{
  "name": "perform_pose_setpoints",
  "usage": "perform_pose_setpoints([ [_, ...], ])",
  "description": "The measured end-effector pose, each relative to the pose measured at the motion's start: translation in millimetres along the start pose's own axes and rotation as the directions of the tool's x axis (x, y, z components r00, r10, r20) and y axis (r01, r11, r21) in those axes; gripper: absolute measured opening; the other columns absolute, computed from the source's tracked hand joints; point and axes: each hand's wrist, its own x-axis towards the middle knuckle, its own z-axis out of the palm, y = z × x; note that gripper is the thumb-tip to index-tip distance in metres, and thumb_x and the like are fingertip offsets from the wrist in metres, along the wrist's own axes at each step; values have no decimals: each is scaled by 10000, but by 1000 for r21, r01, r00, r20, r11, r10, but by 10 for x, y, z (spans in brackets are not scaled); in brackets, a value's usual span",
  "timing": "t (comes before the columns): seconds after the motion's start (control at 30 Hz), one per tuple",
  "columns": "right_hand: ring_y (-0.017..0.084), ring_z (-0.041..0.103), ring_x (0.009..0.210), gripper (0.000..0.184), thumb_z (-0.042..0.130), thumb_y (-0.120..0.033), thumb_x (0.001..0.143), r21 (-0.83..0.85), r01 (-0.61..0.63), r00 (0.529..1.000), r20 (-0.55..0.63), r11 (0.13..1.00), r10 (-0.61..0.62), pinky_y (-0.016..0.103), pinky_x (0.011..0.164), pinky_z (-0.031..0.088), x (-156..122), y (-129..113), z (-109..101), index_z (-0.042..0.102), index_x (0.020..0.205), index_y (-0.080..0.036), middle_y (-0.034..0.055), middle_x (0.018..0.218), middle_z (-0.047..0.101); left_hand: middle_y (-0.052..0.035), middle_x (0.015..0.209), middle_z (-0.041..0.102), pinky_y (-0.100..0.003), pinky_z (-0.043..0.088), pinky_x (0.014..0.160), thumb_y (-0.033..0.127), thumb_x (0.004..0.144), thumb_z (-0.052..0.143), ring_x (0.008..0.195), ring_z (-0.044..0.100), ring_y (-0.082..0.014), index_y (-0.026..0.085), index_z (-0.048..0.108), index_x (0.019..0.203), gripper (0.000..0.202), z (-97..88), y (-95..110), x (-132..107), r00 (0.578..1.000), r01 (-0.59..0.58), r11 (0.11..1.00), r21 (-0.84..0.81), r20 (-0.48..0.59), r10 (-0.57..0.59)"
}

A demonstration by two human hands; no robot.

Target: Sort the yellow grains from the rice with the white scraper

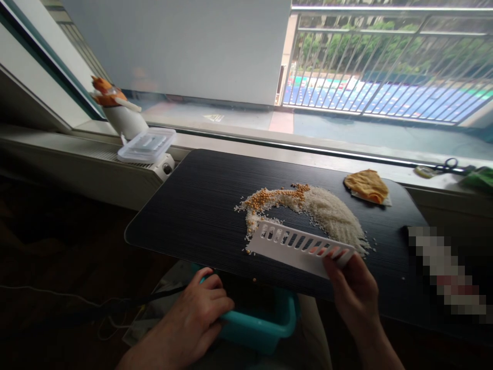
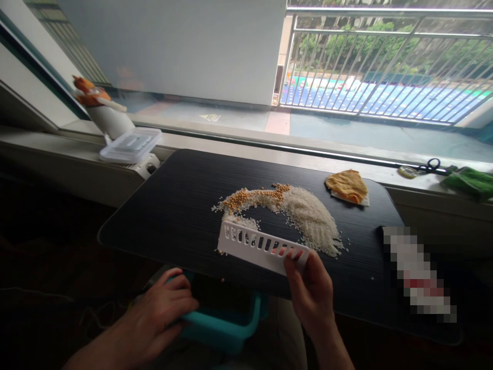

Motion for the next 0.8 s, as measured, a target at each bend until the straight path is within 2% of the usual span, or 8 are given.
perform_pose_setpoints([
  [0.2, 203, 680, 771, 138, 681, -360, 816, -16, -31, 984, 174, 999, 33, 298, 701, 552, -30, 42, -28, 680, 874, -234, 45, 830, 711, -2, 797, 671, -467, 273, 1080, 2, 710, 503, 876, 575, -199, 220, 620, 817, 269, -9, -10, -24, 1000, -9, 1000, 2, -18, 9],
  [0.37, 217, 683, 843, 134, 677, -355, 821, 7, -41, 999, -25, 999, 41, 342, 797, 542, -23, -9, 20, 653, 871, -233, 50, 872, 716, -8, 809, 674, -488, 260, 1080, 4, 711, 509, 889, 581, -205, 220, 636, 841, 283, -3, -25, -31, 1000, 6, 1000, 7, -16, -6],
  [0.43, 216, 678, 848, 140, 684, -359, 814, 1, -27, 999, -25, 1000, 27, 342, 810, 532, -19, -17, 52, 650, 859, -231, 47, 872, 714, -14, 803, 670, -497, 261, 1076, 4, 714, 511, 886, 584, -209, 213, 644, 845, 281, -1, -26, -28, 1000, 13, 1000, 9, -7, -13],
  [0.57, 195, 676, 780, 155, 708, -369, 791, 23, -19, 999, 50, 1000, 18, 299, 734, 535, -33, 5, 52, 661, 858, -237, 30, 832, 709, -12, 811, 673, -493, 259, 1081, 13, 737, 503, 883, 582, -203, 215, 648, 853, 274, -7, -21, -29, 1000, 10, 1000, 6, -19, -10],
  [0.73, 199, 692, 849, 134, 695, -333, 814, 33, 37, 996, -83, 999, -35, 333, 820, 533, 40, 43, 68, 630, 868, -229, 32, 881, 718, -8, 829, 683, -485, 267, 1078, -1, 699, 505, 892, 581, -204, 224, 646, 862, 312, -14, -15, -35, 1000, 12, 1000, 11, -21, -12],
  [0.8, 203, 696, 835, 147, 693, -345, 816, -10, 88, 993, -73, 996, -89, 337, 799, 539, 96, 65, 97, 621, 856, -224, 37, 873, 718, -11, 834, 683, -491, 266, 1072, -5, 693, 507, 896, 581, -207, 222, 646, 865, 317, -2, -25, -36, 1000, 17, 1000, 8, -15, -16],
])
